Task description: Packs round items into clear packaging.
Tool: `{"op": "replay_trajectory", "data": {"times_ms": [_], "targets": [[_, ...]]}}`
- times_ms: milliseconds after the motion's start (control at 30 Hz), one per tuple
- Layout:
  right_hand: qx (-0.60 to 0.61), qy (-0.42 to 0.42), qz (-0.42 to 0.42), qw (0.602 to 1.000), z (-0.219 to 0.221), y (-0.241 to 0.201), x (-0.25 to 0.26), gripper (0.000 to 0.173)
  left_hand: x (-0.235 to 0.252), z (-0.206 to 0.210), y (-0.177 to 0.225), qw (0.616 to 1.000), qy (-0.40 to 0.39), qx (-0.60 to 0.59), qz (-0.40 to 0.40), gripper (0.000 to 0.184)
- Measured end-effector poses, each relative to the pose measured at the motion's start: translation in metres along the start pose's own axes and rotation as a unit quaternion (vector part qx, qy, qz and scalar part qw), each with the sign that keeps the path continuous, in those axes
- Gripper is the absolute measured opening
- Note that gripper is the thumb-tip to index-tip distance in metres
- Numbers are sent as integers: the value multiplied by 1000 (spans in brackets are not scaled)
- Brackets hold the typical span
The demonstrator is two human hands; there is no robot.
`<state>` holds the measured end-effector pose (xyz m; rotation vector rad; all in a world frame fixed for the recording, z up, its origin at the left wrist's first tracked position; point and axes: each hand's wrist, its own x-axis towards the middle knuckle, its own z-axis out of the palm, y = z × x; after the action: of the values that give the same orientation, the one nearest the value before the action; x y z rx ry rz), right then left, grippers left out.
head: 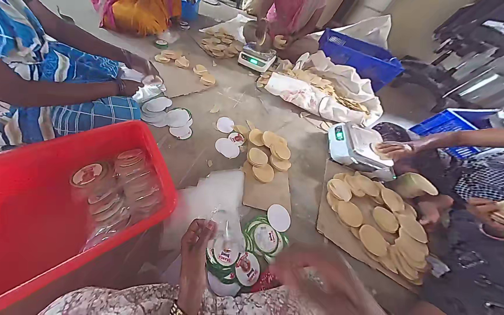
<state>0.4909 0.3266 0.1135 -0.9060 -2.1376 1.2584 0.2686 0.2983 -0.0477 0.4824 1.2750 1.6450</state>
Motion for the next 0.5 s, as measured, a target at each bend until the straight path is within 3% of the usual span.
{"op": "replay_trajectory", "data": {"times_ms": [33, 100, 133, 200, 267, 400, 500], "targets": [[-118, 35, 82, 989, -2, 37, 14, 28, -1, 0, 1, 1000, 1, 2, -2, 13], [-259, 21, 278, 925, -4, 99, 39, 33, -1, 2, 4, 1000, 11, 0, -1, 14], [-290, -6, 373, 881, -3, 123, 49, 43, 0, 3, 4, 1000, 15, 0, -1, 15], [-309, -13, 474, 824, 9, 167, 53, 67, 0, 2, 4, 1000, 21, 0, -3, 16], [-316, 27, 488, 813, 25, 194, 51, 73, 1, 1, 3, 1000, 25, 2, -3, 16], [-366, 20, 499, 785, 40, 204, 55, 44, 1, 3, 3, 1000, 29, -6, -6, 14], [-368, 10, 502, 783, 33, 197, 56, 37, 1, 4, 4, 1000, 25, 2, -9, 14]]}}
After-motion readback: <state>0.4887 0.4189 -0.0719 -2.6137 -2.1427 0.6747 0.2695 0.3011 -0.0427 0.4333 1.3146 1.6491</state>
